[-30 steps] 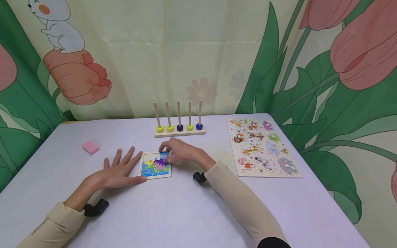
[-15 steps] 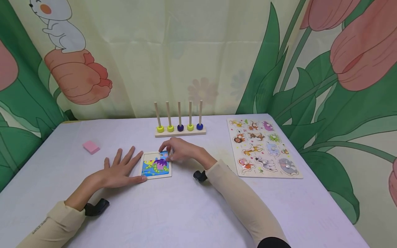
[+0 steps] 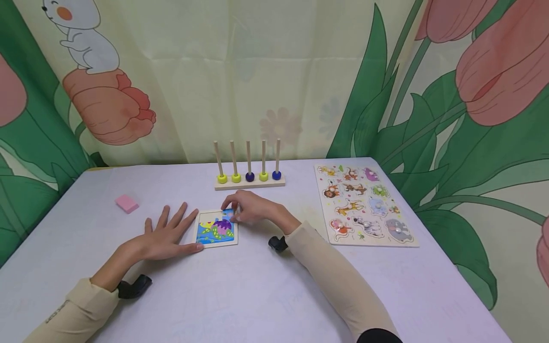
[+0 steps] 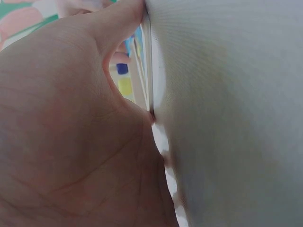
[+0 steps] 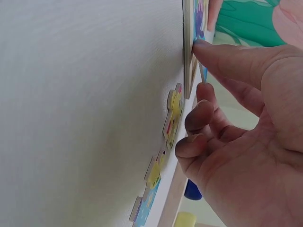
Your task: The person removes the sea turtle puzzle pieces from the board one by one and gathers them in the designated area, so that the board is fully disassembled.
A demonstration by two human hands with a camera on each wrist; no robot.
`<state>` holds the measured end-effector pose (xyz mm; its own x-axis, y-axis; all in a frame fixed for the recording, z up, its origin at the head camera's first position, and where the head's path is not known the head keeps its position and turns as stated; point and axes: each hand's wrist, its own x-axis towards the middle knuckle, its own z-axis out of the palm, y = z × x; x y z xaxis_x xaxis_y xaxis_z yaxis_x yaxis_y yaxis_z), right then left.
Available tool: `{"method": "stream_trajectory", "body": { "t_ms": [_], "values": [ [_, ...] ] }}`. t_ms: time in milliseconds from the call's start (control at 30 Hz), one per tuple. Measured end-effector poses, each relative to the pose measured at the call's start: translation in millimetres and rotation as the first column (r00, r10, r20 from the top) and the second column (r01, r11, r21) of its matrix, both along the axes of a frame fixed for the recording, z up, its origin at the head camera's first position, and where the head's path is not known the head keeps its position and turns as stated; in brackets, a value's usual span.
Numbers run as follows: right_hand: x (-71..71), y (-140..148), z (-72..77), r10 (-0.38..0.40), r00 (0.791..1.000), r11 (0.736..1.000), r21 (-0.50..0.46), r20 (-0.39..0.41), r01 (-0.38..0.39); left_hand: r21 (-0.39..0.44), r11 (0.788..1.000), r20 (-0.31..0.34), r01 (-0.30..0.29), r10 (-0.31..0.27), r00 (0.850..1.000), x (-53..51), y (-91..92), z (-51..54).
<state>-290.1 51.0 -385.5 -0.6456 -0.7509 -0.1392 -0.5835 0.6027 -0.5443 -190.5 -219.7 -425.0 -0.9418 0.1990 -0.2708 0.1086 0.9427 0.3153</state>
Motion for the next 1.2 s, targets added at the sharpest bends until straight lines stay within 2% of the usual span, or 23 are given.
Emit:
{"method": "stream_trajectory", "body": {
  "t_ms": [500, 900, 1200],
  "values": [
    [-1.9, 18.2, 0.0, -0.015, 1.000, 1.000, -0.013, -0.021, 0.015, 0.013, 1.000, 0.003, -0.003, 0.003, 1.000, -0.1, 0.7, -1.1],
    [-3.0, 50.1, 3.8, -0.055, 0.998, 0.998, -0.007, -0.031, 0.055, 0.013, 1.000, -0.004, -0.002, 0.002, 1.000, -1.6, 0.9, -2.8],
    [-3.7, 74.8, 1.3, -0.099, 0.995, 0.995, -0.028, -0.002, 0.099, 0.017, 1.000, 0.003, -0.001, 0.001, 1.000, 0.4, 1.2, -1.1]
  ]
}}
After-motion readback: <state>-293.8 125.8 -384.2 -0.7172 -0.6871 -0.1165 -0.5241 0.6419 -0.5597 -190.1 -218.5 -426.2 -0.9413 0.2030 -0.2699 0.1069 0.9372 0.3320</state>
